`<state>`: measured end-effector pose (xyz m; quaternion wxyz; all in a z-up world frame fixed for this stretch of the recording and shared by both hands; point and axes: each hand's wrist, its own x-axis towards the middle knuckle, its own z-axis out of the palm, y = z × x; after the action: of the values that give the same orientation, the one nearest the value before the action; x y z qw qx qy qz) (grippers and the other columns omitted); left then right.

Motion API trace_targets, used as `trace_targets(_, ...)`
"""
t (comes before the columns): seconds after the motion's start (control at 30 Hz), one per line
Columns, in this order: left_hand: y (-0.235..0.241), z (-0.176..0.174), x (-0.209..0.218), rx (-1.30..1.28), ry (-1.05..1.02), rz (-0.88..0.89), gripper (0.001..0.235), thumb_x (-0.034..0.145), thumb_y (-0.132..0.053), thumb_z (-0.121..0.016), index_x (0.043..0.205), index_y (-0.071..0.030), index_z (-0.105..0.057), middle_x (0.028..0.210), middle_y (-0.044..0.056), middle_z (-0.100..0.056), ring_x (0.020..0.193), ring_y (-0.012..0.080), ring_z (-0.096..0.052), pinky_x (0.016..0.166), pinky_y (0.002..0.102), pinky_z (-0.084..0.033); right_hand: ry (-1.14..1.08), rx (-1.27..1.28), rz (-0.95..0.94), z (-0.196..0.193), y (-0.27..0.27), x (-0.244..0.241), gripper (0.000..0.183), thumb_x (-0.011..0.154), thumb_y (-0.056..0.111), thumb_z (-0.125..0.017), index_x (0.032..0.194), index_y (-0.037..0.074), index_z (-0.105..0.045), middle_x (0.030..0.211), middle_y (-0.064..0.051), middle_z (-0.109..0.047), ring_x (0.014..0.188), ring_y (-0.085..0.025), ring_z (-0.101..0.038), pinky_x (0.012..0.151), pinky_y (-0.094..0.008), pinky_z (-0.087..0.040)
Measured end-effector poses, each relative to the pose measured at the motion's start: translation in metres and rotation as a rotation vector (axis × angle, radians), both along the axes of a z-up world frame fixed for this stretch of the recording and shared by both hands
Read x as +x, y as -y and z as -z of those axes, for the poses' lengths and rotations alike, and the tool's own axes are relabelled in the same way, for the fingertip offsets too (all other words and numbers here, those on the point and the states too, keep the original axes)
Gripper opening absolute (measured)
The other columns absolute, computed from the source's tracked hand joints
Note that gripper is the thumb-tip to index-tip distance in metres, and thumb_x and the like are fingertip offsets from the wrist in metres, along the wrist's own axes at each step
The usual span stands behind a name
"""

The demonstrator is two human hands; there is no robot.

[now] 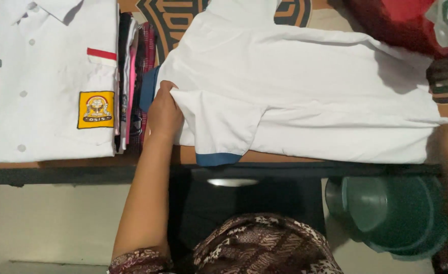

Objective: A person is seen folding a white school uniform shirt and a pair of blue checkered shorts on a table.

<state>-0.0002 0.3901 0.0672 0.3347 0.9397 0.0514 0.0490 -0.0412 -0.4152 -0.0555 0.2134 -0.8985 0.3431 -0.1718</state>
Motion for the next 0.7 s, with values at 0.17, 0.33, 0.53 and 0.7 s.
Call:
trace_targets(0.17, -0.007, 0.029, 0.013, 0.046, -0.005, -0.033, 0.038, 0.106, -0.024, -0.047, 0.141, -0.009, -0.046, 0.131, 0.024, -0.060, 0.099, 0.0459, -0.064, 0.073, 0.058, -0.051, 0.256, 0.100, -0.138, -0.017, -0.075, -0.017, 0.023, 0.106, 0.017, -0.084, 0.110, 0.008, -0.064, 0.097, -0.004, -0.065, 0.083, -0.019, -0.065, 0.066, -0.037, -0.054)
trace_targets(0.33, -0.010, 0.012, -0.042, 0.191, 0.009, -0.121, 0.045, 0.103, -0.020, -0.054, 0.144, -0.003, -0.048, 0.124, 0.025, -0.064, 0.112, 0.0462, -0.058, 0.086, 0.059, -0.048, 0.428, 0.031, -0.159, 0.036, -0.011, -0.064, 0.010, 0.111, 0.017, -0.075, 0.109, 0.010, -0.069, 0.110, -0.006, -0.073, 0.096, -0.019, -0.069, 0.079, -0.035, -0.055)
trace_targets(0.53, -0.019, 0.047, -0.066, 0.279, 0.176, -0.135, 0.042, 0.105, -0.021, -0.055, 0.139, 0.004, -0.056, 0.122, 0.025, -0.065, 0.104, 0.0492, -0.057, 0.083, 0.058, -0.048, 0.010, 0.583, 0.096, 0.031, -0.044, -0.088, 0.060, 0.108, 0.070, -0.049, 0.117, 0.014, -0.067, 0.102, -0.009, -0.065, 0.082, -0.031, -0.058, 0.072, -0.044, -0.045)
trace_targets(0.7, -0.026, 0.063, -0.064, 0.250, 0.258, -0.153, 0.036, 0.105, -0.021, -0.056, 0.134, 0.001, -0.059, 0.116, 0.024, -0.068, 0.099, 0.0484, -0.059, 0.080, 0.058, -0.047, 0.193, 1.021, 0.082, 0.018, -0.059, -0.094, 0.051, 0.100, 0.068, -0.071, 0.129, 0.027, -0.060, 0.107, 0.010, -0.061, 0.079, -0.003, -0.058, 0.075, -0.019, -0.058)
